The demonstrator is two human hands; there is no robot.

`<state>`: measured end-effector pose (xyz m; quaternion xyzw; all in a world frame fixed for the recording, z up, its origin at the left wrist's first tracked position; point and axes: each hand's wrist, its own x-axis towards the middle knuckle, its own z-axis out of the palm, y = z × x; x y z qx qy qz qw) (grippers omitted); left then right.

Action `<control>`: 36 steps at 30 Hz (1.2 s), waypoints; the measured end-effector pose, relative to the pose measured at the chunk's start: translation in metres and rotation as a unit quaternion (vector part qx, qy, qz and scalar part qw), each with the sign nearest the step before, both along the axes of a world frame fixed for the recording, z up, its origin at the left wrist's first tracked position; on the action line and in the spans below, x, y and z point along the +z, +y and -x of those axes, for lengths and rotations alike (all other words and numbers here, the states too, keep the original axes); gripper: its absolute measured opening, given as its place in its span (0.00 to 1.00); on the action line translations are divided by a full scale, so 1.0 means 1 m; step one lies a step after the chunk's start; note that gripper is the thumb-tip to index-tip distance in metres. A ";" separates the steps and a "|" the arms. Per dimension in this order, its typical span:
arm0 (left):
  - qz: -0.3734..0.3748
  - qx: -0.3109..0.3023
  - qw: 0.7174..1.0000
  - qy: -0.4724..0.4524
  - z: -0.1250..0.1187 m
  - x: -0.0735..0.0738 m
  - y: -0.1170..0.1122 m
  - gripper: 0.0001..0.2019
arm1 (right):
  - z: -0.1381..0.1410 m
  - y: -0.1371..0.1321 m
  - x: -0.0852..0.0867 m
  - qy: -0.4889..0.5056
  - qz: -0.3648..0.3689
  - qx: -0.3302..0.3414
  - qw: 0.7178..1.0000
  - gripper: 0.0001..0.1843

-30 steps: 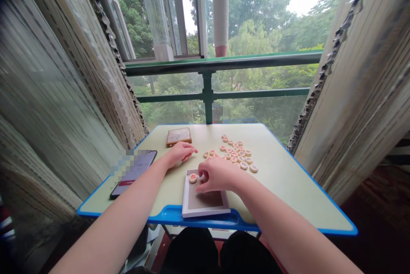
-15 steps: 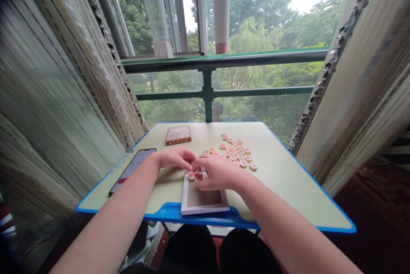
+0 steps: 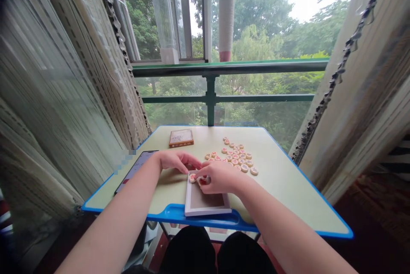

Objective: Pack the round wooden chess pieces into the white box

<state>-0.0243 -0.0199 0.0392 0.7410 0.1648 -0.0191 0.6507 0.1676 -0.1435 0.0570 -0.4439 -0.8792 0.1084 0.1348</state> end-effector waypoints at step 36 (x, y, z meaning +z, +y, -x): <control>0.013 0.025 1.000 0.003 -0.002 0.001 -0.006 0.34 | 0.008 0.013 -0.018 0.046 -0.066 -0.002 0.997 0.09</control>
